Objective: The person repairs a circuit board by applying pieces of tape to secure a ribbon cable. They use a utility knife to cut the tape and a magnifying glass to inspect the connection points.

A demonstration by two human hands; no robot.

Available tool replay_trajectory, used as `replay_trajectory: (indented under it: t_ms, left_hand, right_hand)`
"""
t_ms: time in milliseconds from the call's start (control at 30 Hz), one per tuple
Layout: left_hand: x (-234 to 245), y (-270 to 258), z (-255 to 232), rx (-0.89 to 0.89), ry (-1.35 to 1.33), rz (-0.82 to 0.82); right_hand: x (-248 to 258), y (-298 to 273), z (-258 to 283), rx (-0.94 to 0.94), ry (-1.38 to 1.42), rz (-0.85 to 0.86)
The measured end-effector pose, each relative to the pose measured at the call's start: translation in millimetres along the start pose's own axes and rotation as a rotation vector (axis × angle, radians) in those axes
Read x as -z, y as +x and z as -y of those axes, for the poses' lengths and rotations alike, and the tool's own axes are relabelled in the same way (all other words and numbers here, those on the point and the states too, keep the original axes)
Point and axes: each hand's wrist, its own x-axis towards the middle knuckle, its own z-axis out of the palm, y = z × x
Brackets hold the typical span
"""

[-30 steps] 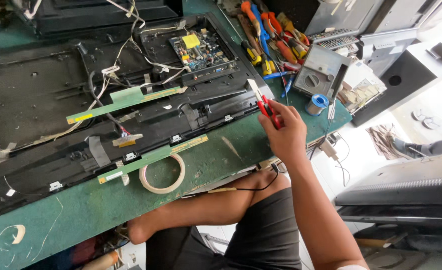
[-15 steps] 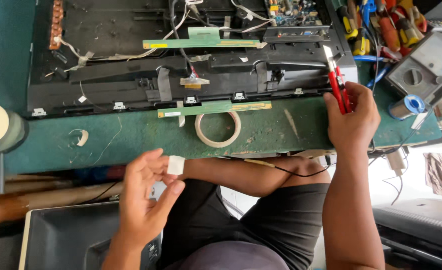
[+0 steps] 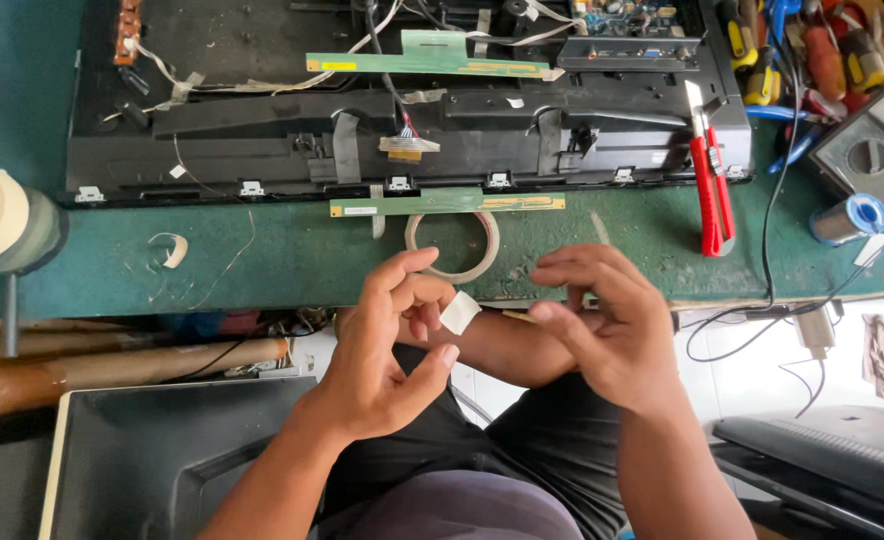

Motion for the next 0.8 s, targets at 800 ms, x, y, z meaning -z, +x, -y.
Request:
replay_trajectory:
  t_ms: [800]
  left_hand:
    - [-1.7, 17.5, 12.4, -0.132, 0.407, -0.113]
  right_hand:
    - [-32.3, 24.4, -5.0, -0.062, 0.02, -0.003]
